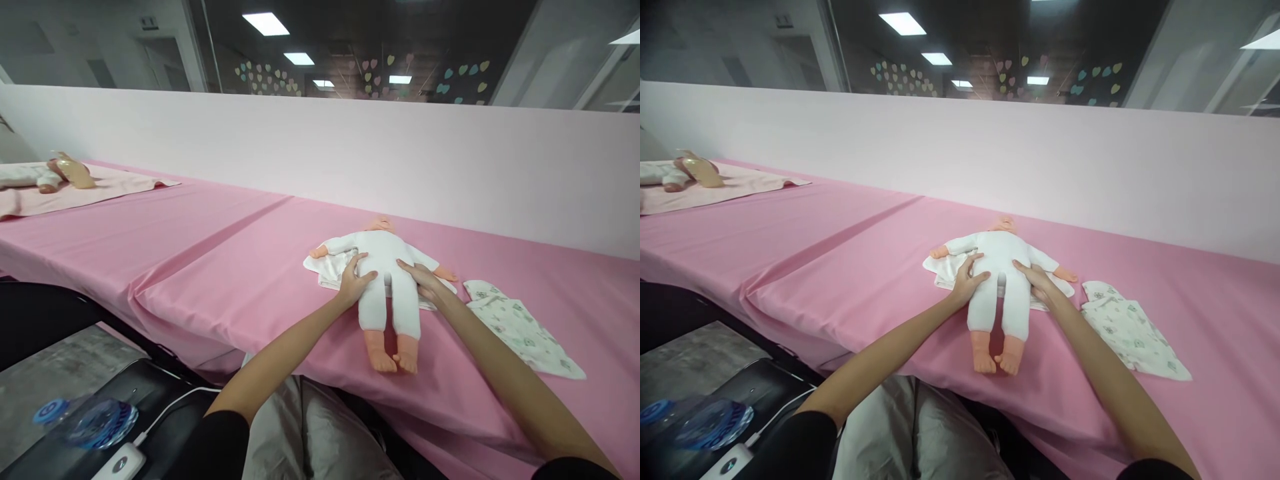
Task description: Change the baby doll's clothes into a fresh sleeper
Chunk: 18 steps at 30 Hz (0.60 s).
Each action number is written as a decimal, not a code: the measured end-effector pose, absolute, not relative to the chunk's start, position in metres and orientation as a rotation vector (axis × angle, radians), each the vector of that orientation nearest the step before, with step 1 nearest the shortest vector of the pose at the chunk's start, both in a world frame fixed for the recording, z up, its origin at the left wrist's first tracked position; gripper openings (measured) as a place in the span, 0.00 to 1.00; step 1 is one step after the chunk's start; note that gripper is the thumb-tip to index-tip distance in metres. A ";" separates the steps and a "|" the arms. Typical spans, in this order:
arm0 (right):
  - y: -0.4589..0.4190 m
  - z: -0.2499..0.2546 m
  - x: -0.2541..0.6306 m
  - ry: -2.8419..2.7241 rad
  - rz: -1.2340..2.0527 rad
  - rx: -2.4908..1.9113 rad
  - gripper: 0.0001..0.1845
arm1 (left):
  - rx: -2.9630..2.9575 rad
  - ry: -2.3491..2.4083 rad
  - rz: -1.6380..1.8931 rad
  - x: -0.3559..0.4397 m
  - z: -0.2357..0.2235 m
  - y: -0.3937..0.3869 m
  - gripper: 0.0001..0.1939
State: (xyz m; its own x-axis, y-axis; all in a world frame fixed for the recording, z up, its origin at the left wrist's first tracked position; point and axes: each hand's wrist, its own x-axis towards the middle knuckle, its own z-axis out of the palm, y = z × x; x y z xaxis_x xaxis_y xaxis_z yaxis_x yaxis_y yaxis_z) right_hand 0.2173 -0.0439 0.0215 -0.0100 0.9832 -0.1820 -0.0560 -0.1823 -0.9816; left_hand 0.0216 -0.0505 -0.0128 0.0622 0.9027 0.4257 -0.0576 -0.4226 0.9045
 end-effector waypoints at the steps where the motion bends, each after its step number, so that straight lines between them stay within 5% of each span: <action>1: -0.045 0.021 0.217 -1.083 1.376 -1.301 0.21 | 1.523 0.886 1.486 0.022 -0.013 -0.052 0.24; 6: -0.051 0.020 0.219 -1.131 1.243 -1.449 0.27 | 1.552 0.941 1.489 0.022 -0.014 -0.053 0.17; 10: -0.048 0.029 0.214 -1.387 0.414 -1.736 0.34 | 1.616 1.075 1.521 0.017 -0.014 -0.046 0.12; 13: -0.039 0.046 0.188 -1.728 -0.038 -1.645 0.29 | 1.730 1.271 1.501 0.009 -0.012 -0.038 0.10; 18: -0.008 0.061 0.104 -2.451 -0.269 -1.362 0.22 | 2.183 1.666 1.160 -0.008 -0.011 -0.028 0.11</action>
State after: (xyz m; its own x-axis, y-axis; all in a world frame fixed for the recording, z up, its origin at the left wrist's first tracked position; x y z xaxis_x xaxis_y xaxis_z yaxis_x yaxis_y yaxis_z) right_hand 0.1043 -0.0081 0.0612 -0.4926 0.7890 0.3672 0.8499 0.5270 0.0079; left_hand -0.0085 -0.0275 -0.0114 0.0790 0.8755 0.4768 0.7510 -0.3668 0.5491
